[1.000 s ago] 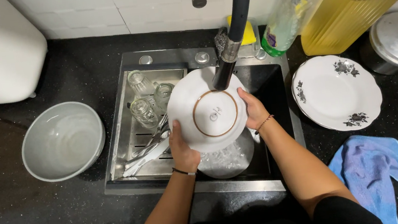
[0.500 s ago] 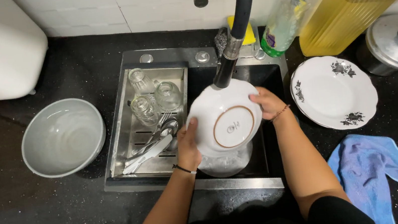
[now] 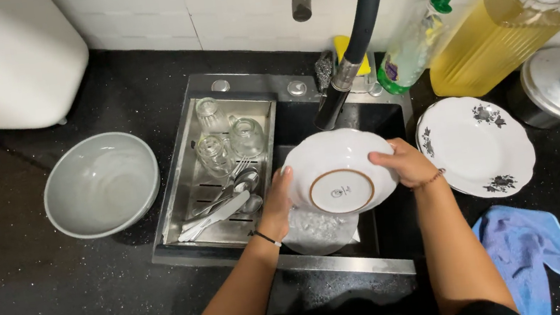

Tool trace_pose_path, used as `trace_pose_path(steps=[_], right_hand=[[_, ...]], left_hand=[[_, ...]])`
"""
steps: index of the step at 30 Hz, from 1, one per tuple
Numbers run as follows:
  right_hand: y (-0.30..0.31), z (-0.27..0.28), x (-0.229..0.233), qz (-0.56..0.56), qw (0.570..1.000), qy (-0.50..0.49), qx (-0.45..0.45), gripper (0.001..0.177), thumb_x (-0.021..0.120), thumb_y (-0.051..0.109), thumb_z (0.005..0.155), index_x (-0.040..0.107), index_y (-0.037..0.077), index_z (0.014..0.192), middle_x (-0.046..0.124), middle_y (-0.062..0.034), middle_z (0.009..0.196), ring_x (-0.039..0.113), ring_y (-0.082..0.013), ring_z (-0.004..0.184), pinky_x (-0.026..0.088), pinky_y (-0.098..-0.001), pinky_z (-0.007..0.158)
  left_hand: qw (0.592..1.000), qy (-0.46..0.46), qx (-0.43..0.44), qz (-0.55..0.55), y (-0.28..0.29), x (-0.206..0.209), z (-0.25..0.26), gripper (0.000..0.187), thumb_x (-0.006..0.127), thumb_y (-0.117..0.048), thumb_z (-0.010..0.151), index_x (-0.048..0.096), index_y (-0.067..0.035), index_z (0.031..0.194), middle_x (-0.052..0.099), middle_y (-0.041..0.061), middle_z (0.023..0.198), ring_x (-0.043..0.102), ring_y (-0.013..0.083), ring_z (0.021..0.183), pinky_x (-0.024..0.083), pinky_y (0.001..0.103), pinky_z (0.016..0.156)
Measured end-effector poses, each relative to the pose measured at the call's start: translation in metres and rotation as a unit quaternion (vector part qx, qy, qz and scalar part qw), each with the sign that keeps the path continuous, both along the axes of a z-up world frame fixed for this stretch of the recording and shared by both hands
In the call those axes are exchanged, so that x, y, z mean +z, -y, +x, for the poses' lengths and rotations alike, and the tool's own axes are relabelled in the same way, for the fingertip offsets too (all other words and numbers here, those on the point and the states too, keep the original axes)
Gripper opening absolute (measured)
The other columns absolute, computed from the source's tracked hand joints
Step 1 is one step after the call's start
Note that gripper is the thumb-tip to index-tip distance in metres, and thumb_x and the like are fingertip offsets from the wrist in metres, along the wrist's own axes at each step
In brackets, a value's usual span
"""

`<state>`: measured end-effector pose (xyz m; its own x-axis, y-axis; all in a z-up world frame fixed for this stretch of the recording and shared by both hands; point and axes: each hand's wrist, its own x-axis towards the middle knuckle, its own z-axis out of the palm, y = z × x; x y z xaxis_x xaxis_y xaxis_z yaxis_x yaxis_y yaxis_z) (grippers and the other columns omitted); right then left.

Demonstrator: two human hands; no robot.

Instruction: Washing and rinsing dishes and utensils in a kitchen sink.

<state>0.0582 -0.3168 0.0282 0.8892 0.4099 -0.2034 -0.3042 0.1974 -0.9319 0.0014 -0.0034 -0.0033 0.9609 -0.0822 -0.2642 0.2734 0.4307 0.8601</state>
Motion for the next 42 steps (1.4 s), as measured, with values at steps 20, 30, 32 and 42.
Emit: trace_pose_path(steps=[20,30,32,42], right_hand=[[-0.086,-0.084,0.077,-0.552,0.620,0.542,0.134,0.084,0.075,0.054,0.072,0.053,0.013,0.142,0.054,-0.0080,0.145,0.047,-0.0299,0.137,0.028,-0.0559,0.110],[-0.111,-0.083,0.022,-0.506,0.691,0.477,0.195,0.103,0.042,0.077,0.091,0.022,0.006,0.162,0.024,-0.0167,0.170,0.023,-0.0336,0.157,0.008,-0.0595,0.124],[-0.112,-0.088,0.030,-0.566,0.654,0.481,0.144,0.105,0.043,0.078,0.089,0.023,0.005,0.161,0.025,-0.0183,0.168,0.024,-0.0344,0.155,0.009,-0.0599,0.123],[-0.090,-0.091,0.015,-0.637,0.591,0.489,0.072,0.094,0.036,0.078,0.093,0.036,0.011,0.158,0.033,-0.0182,0.164,0.028,-0.0359,0.152,0.013,-0.0599,0.121]], left_hand=[[0.974,-0.051,0.039,-0.217,0.008,-0.021,-0.005,0.056,0.062,-0.029,0.095,0.051,-0.001,0.142,0.062,0.013,0.135,0.061,0.0262,0.123,0.049,0.041,0.103],[0.981,0.117,0.122,-0.094,0.007,-0.009,-0.015,0.059,0.053,-0.034,0.105,0.043,0.002,0.150,0.055,0.013,0.143,0.052,0.0224,0.130,0.039,0.036,0.111],[0.979,0.138,0.129,-0.079,0.006,0.003,-0.017,0.059,0.051,-0.035,0.106,0.042,0.003,0.150,0.055,0.014,0.144,0.052,0.0227,0.130,0.039,0.036,0.111],[0.975,0.174,0.138,-0.016,0.006,0.004,-0.018,0.060,0.048,-0.036,0.109,0.039,0.005,0.152,0.055,0.017,0.144,0.053,0.0234,0.130,0.041,0.036,0.110]])
